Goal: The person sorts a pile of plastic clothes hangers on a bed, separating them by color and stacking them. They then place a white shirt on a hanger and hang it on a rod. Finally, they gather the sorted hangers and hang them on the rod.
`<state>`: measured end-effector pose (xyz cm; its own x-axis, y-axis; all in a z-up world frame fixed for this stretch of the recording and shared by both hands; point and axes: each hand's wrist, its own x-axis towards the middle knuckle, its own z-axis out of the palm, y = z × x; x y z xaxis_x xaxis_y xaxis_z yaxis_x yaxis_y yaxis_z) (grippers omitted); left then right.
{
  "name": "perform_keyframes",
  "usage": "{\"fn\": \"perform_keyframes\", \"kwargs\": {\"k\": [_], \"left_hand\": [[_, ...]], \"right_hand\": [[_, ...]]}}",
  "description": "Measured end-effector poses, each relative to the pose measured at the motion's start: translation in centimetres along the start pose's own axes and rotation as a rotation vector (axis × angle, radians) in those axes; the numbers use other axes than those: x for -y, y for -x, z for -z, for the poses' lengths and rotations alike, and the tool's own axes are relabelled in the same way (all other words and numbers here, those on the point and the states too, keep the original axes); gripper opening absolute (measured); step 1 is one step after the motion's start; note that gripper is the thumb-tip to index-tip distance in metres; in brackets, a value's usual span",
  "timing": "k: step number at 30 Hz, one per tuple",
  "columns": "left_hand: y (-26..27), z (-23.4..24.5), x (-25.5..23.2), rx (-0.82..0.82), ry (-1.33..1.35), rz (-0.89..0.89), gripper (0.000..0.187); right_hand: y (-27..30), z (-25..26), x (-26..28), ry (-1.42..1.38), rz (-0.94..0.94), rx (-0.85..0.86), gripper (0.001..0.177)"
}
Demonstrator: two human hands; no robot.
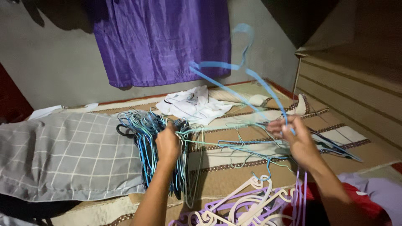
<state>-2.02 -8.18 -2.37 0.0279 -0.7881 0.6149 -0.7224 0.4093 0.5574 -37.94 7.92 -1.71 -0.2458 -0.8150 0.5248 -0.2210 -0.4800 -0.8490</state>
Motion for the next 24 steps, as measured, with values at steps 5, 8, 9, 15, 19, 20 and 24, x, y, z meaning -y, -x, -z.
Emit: {"fn": "perform_keyframes", "kwargs": {"k": [5, 8, 9, 15, 19, 20, 24], "left_hand": [[-1.6, 1.9, 1.7, -0.038, -0.033, 0.065, 0.022], [-2.2, 3.2, 2.4, -0.062, -0.024, 0.074, 0.029], [-2.3, 3.6, 2.6, -0.060, -0.024, 0.085, 0.032], [-3.3, 5.0, 4.5, -0.046, 0.068, 0.085, 0.030], [-4.1, 4.6, 5.7, -0.063, 0.082, 0.111, 0.025], [-4.2, 4.7, 6.1, -0.054, 0.078, 0.101, 0.022], [-4.5, 5.6, 7.2, -0.120, 0.137, -0.073, 0.027]], "right_hand": [[1.1, 0.1, -1.9, 0.297, -0.152, 0.077, 0.017], [1.0, 0.7, -2.2, 0.510, -0.024, -0.020, 0.016], [0.8, 1.0, -2.1, 0.580, 0.009, -0.069, 0.014], [0.2, 0.2, -0.8, 0.323, -0.042, 0.055, 0.045], [1.0, -1.5, -0.7, 0.599, -0.233, 0.116, 0.054], [1.0, -1.8, -0.8, 0.625, -0.168, 0.117, 0.054], [0.4, -1.4, -1.2, 0.735, 0.041, -0.025, 0.052]]}}
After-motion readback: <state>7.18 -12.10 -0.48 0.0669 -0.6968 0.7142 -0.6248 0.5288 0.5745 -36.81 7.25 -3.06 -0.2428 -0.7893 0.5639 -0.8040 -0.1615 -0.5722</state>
